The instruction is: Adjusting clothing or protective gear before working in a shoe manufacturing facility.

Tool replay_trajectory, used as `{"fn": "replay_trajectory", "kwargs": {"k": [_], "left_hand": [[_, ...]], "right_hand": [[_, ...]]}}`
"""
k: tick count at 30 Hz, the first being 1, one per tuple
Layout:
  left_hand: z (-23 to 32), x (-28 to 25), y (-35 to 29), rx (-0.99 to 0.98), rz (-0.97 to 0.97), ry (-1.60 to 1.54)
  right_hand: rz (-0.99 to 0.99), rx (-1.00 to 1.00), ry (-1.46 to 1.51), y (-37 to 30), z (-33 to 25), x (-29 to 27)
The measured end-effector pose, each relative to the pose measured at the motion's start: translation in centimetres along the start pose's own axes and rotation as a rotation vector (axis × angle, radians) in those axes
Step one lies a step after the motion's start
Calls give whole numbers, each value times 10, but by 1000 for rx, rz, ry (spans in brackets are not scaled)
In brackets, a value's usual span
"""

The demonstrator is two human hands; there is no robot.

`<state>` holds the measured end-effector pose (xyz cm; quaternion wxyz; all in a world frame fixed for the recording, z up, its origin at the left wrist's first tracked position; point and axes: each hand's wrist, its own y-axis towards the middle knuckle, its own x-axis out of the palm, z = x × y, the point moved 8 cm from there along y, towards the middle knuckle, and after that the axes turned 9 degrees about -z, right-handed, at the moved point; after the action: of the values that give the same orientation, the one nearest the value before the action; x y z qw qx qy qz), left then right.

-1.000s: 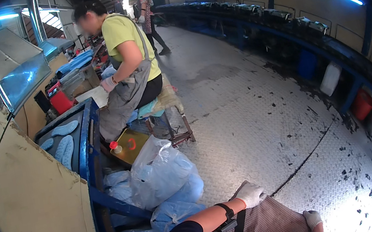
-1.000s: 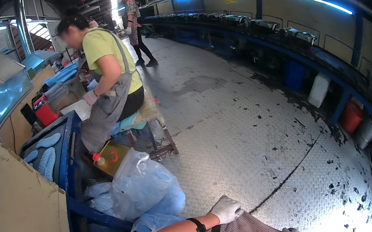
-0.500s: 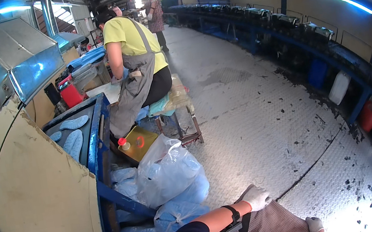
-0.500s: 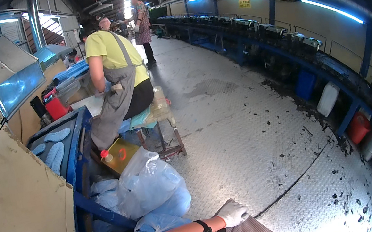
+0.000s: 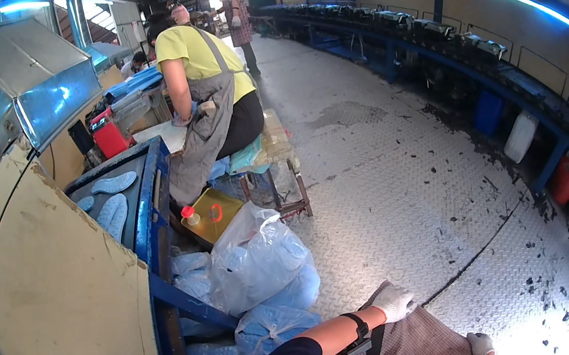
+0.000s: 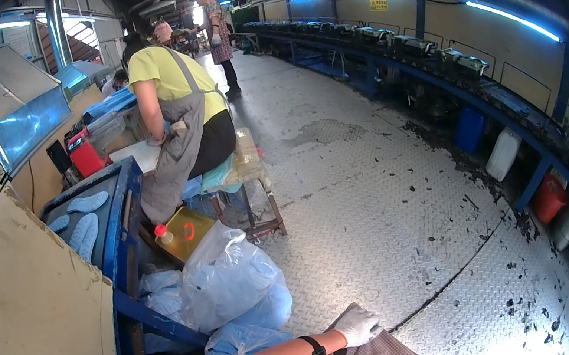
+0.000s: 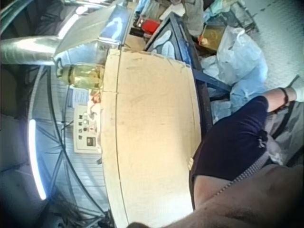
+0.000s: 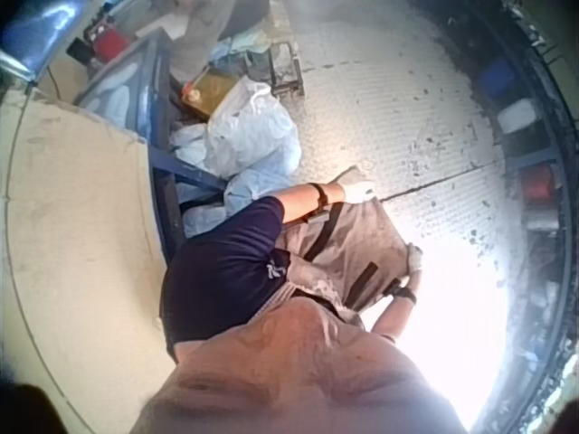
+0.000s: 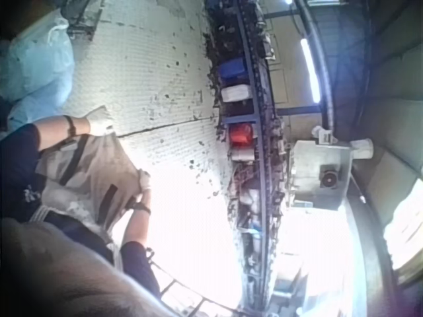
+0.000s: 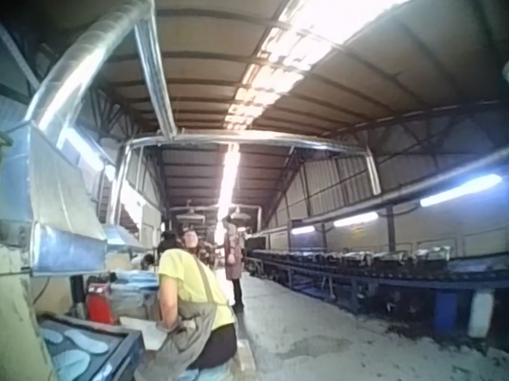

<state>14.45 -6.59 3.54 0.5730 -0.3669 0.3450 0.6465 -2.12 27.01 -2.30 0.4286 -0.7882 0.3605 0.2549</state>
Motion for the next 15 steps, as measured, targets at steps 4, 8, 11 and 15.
{"fn": "replay_trajectory", "kwargs": {"k": [4,8,11,15], "left_hand": [[3,-5,0,-31,-67,-4],[2,-13,1,-30,21,-6],[1,-13,0,-32,40,-7],[-1,-11,1,-22,16,12]], "right_hand": [[-27,-4,-26,-1,-5,-1],[-46,-36,4,-1,-8,-2],[-44,-22,1,-3,-10,-2],[-26,-50,-17,-3,-14,-3]]}}
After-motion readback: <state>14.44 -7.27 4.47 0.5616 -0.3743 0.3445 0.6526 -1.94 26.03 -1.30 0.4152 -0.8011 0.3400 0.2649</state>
